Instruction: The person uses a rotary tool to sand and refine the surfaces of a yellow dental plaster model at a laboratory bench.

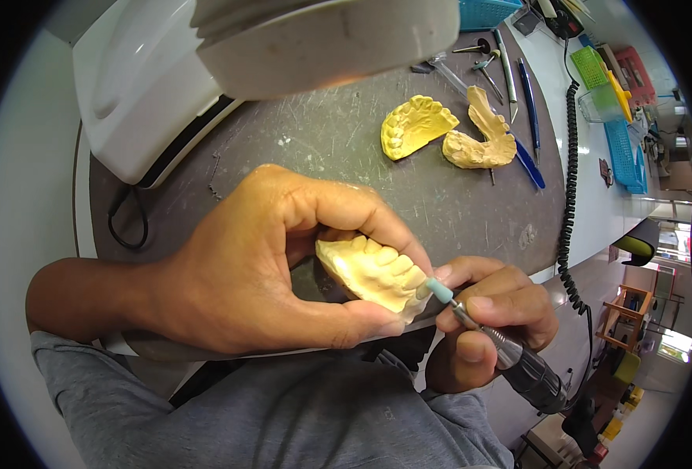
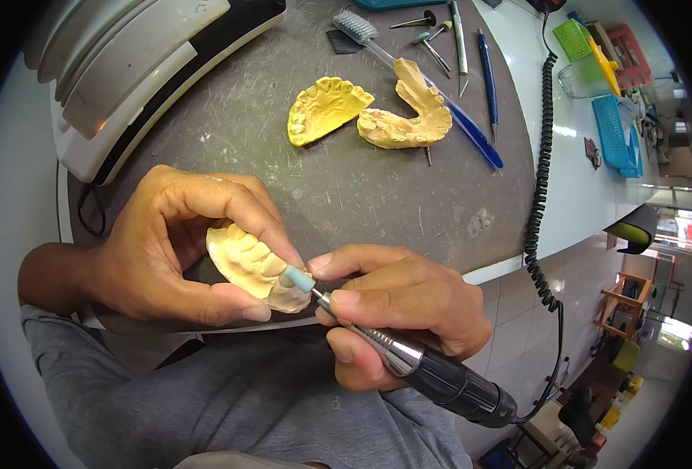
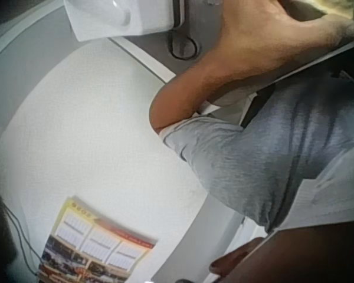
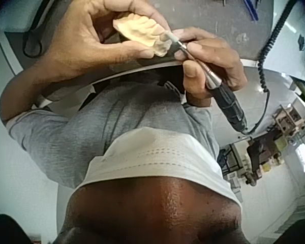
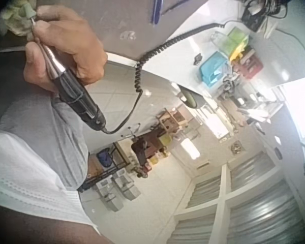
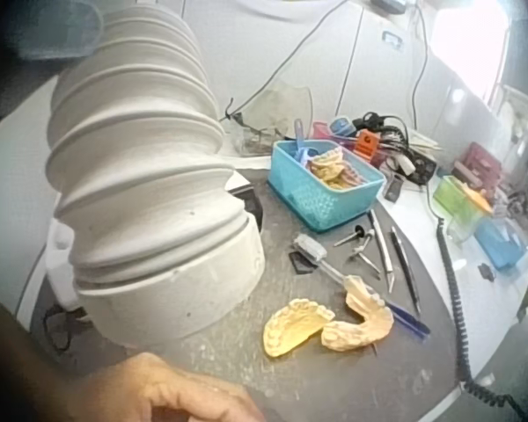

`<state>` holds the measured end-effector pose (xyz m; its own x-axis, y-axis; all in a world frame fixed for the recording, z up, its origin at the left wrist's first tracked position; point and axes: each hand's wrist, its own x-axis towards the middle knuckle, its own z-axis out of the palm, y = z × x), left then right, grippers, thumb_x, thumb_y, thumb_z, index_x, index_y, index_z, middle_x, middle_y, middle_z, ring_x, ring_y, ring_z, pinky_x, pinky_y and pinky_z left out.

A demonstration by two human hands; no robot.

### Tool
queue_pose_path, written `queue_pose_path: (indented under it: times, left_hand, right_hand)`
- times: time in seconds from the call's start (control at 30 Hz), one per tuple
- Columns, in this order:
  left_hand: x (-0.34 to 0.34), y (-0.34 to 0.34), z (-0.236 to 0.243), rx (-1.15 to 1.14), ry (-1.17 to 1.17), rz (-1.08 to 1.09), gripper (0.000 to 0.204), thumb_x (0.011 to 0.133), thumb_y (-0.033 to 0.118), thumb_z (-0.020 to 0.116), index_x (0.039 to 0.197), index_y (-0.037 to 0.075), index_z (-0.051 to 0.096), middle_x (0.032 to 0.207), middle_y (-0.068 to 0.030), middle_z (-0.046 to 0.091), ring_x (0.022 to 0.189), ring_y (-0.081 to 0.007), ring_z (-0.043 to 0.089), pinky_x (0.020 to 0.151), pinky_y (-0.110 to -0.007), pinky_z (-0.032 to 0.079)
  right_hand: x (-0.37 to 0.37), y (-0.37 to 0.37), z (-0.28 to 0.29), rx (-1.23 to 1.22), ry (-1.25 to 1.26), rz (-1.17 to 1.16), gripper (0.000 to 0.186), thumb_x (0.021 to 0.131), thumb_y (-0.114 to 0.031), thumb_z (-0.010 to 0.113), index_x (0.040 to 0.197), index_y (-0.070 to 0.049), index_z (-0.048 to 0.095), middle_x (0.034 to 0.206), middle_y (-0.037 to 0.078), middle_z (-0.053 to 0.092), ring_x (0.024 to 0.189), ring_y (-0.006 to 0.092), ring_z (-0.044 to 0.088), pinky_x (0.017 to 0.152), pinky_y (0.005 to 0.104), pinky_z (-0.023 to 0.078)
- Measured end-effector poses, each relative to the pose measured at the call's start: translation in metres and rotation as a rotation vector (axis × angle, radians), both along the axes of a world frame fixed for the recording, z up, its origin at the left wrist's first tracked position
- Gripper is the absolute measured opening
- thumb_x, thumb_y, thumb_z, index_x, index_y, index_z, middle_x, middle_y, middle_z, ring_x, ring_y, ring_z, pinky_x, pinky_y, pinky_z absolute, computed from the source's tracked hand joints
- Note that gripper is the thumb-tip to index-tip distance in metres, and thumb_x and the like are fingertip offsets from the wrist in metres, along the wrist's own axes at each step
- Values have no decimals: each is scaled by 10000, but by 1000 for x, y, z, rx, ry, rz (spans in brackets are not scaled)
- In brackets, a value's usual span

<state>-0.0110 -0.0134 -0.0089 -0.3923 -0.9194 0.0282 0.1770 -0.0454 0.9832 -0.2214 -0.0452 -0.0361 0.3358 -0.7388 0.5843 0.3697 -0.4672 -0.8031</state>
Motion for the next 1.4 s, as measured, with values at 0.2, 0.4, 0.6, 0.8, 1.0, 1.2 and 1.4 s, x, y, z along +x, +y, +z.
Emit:
queue_pose_path:
  times: [0.2,0.4,0.6,0.8,1.0,1.2,1.4]
  left_hand:
    - [0,0,1,8,32,6,311,714,5,747,997,-50,632,955,-120,617,883,-142,601,790,-254,462]
    - [-1,0,-1,4,44,20,315,709,1,747,997,-54,632,953,-120,614,880,-138,598,790,-252,461]
    - [-1,0,-1,-2,53,16,318,710,3,748,1001,-55,632,955,-123,614,879,-142,597,793,-256,462]
    - [-1,0,0,-10,39,6,325,710,5,750,1006,-55,629,958,-126,614,887,-148,599,798,-258,464]
    - [-1,1,-1,0,57,20,327,709,1,748,1008,-55,628,962,-125,612,885,-146,599,799,-257,463]
    - [-1,0,-1,-8,61,20,325,710,2,744,1007,-57,626,960,-126,610,882,-144,598,795,-256,463]
    - [-2,1,0,0,61,20,315,712,3,740,1002,-53,629,958,-125,613,883,-145,599,794,-256,463]
  right_hand:
    - [-1,-1,2,-21,4,2,192,768,-46,721,896,41,609,708,128,647,675,243,666,709,388,580]
    - [0,-1,-2,-5,-27,-16,207,780,-55,717,915,47,597,721,142,646,744,302,682,680,357,576]
    - [0,-1,-2,-5,-18,-10,218,782,-59,720,924,49,595,721,144,644,760,308,684,663,343,574]
    - [-2,-3,3,-48,11,17,205,782,-64,719,903,51,600,714,134,644,715,281,679,679,358,577]
    - [1,-2,0,-15,-14,-15,220,782,-76,725,909,50,598,715,142,643,739,288,682,675,353,577]
    - [-2,5,4,21,131,-39,297,860,-265,672,974,-28,534,737,67,588,768,251,625,724,319,524]
    - [-3,-2,2,-35,85,2,254,817,-166,699,945,10,567,718,107,615,760,269,653,704,337,549]
